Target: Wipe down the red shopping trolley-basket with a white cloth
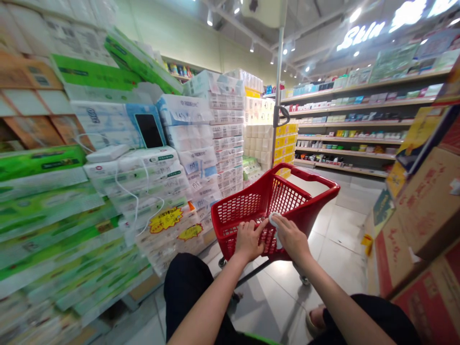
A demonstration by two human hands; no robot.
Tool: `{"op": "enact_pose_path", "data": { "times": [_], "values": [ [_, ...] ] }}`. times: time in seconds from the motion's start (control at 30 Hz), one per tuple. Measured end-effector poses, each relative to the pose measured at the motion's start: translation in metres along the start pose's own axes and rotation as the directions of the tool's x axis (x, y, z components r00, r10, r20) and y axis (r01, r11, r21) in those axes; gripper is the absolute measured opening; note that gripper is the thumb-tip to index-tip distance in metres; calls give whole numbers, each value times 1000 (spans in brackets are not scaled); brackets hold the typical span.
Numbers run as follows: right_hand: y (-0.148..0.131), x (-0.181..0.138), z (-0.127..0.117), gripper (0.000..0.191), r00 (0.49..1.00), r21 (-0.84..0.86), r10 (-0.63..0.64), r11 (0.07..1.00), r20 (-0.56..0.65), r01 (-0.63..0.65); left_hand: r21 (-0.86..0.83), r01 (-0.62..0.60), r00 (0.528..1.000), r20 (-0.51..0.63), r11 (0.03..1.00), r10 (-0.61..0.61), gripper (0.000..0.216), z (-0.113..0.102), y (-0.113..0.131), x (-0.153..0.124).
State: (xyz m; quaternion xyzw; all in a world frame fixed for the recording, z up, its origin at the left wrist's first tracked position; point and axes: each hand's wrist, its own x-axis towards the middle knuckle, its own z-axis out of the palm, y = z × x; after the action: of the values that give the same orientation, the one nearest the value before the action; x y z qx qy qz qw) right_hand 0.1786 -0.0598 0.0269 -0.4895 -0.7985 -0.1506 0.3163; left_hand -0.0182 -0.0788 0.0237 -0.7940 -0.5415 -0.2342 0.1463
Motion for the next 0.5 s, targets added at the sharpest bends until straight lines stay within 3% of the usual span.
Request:
{"op": "enact_pose_path", "data": {
  "times": [0.07,0.17,0.37,0.5],
  "values": [
    [-8,-2,5,55,999,-11,-30,1000,14,30,-20,-4,1000,8,1000,4,84,0,-2,-1],
    [8,-1,-2,53,998,-67,-61,996,31,63,-65,-24,999,22,998,25,84,1,-5,-3],
    [79,6,-39,51,993,-147,110,983,-35,-114,-155,-93,996,-10,984,92,80,4,2,0],
    [81,8,-40,54,986,-145,158,976,-48,-164,-157,-104,994,2,982,105,82,9,14,6]
  ]
}}
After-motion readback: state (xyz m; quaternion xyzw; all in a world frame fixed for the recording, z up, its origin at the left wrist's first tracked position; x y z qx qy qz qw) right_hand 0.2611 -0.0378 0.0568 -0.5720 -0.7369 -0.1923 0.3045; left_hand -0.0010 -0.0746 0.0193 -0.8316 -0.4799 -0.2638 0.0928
